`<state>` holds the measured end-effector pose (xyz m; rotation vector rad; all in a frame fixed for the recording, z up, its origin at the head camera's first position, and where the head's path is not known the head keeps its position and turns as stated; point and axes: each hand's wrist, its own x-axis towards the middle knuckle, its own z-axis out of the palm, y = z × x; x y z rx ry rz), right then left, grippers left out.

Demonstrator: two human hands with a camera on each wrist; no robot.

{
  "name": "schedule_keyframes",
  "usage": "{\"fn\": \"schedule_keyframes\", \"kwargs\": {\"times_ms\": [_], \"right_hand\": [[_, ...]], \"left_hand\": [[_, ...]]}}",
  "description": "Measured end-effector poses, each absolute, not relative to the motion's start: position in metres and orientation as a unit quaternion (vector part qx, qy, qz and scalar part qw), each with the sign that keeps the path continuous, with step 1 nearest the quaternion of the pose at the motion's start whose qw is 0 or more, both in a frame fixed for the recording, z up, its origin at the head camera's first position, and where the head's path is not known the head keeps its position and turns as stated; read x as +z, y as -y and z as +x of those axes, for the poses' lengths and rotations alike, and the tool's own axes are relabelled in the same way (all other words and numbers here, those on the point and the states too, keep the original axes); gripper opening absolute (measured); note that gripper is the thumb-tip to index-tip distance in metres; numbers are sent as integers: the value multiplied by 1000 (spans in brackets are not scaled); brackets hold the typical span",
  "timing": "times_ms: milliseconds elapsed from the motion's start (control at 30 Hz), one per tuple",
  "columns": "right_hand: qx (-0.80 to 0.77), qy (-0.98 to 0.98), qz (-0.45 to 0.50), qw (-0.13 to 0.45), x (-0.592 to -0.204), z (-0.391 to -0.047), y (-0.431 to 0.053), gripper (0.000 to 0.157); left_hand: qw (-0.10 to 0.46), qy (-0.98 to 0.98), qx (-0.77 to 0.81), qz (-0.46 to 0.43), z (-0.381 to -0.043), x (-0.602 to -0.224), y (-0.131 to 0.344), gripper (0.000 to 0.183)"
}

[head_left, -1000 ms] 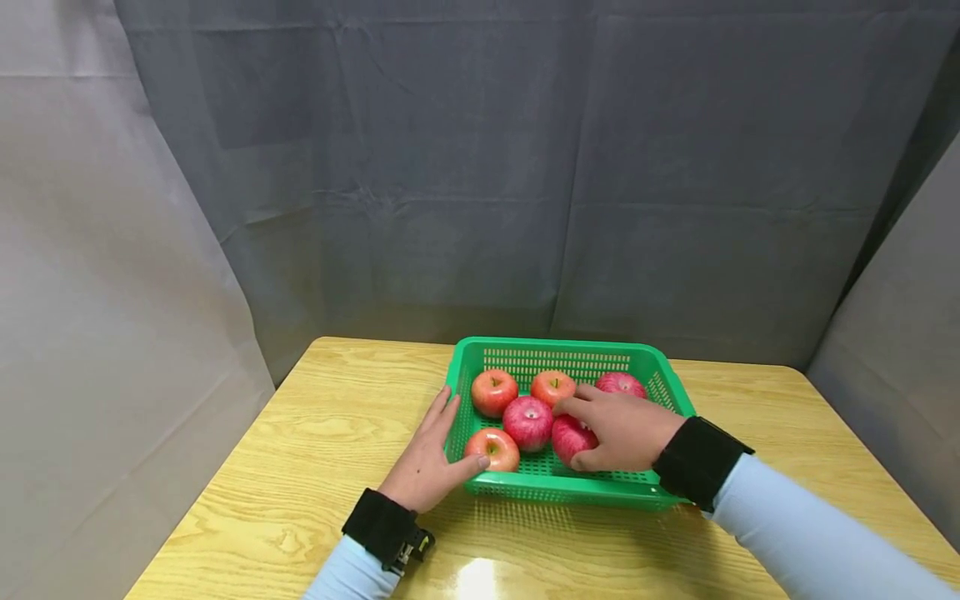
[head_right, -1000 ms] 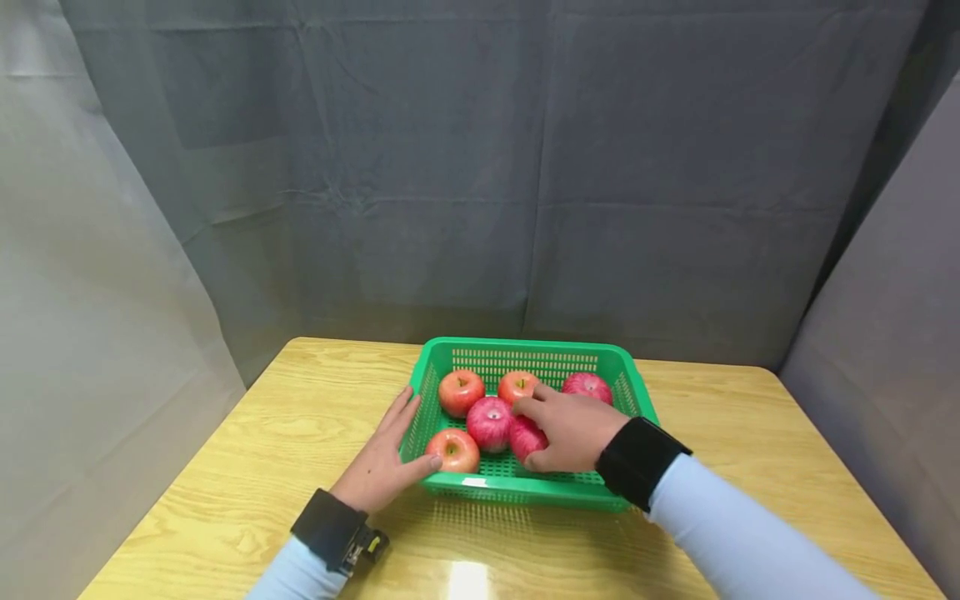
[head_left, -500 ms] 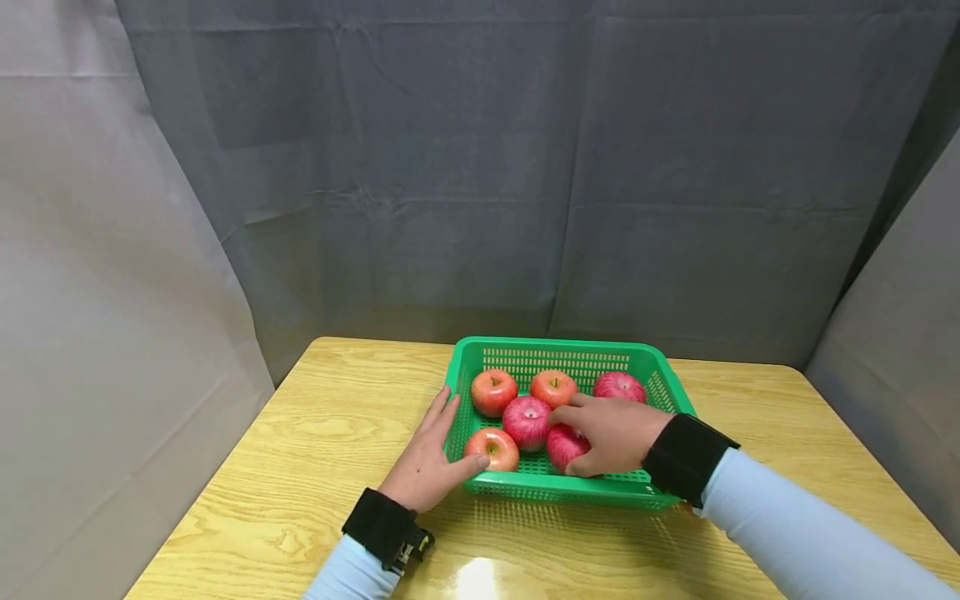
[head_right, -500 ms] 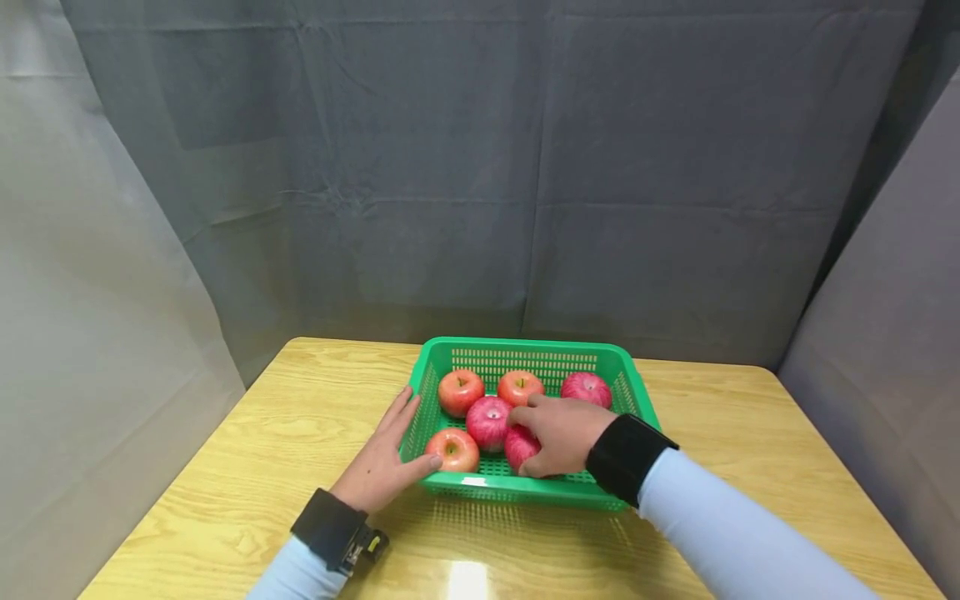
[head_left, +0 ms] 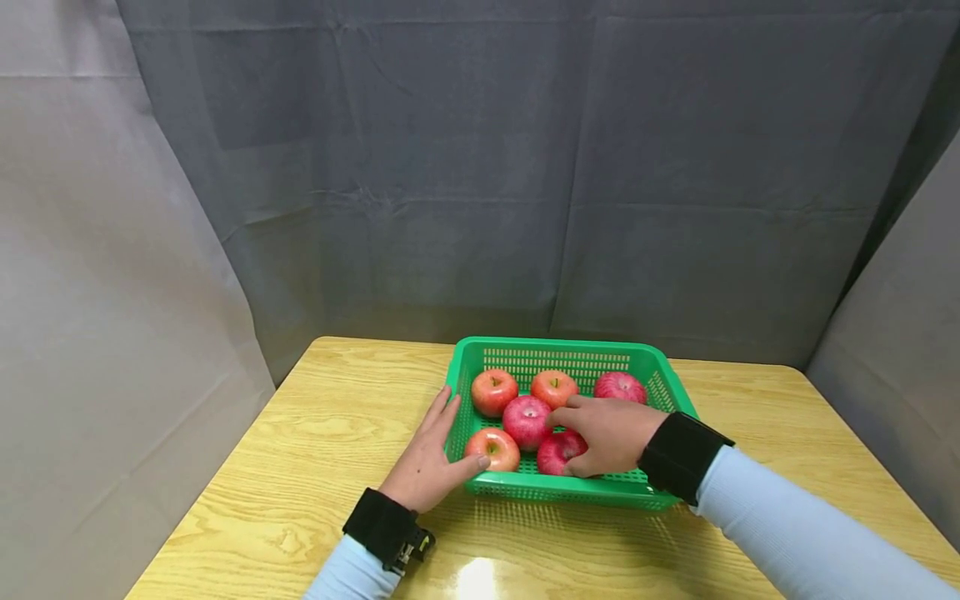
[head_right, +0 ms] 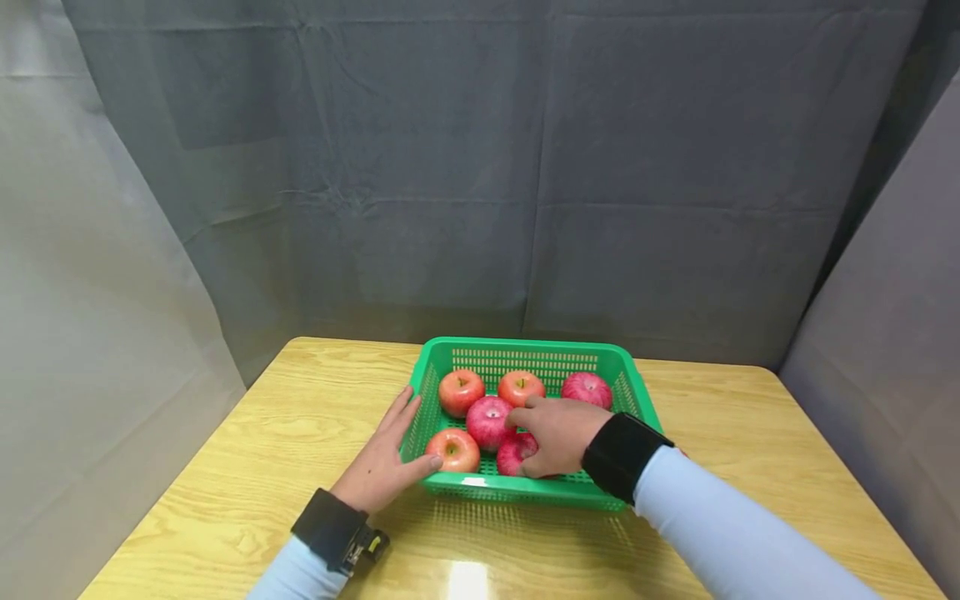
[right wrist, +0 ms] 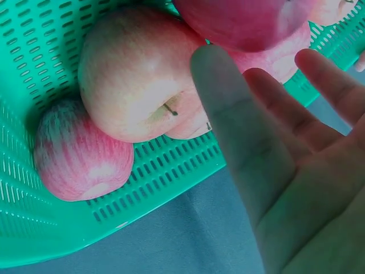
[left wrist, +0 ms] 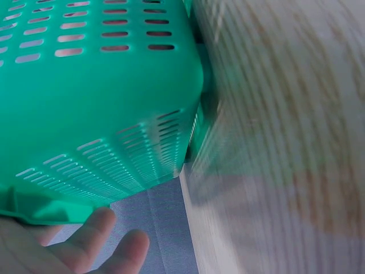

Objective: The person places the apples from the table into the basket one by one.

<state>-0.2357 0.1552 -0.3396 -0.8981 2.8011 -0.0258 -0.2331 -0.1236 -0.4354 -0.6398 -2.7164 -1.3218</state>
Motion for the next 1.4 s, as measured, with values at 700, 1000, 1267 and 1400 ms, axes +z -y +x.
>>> {"fn": "schedule_keyframes", "kwargs": {"times_ms": [700,1000,1267,1400], "right_hand": [[-38,-949,-288,121,-329,-236,-169,44],[-68,-951,-266,142,-321,-232,-187,46],[-67,-954,-267,122,-316,-230,-220,46],[-66,-958,-259,106,-315,-229,-234,41]], "left_hand": [[35,878,-426,-215,-232,-435,123,92],[29,878,-429,-208,-231,-435,123,91],[34,878,-429,-208,-232,-436,123,91],[34,878,-430,-209,-233,-437,124,91]]}}
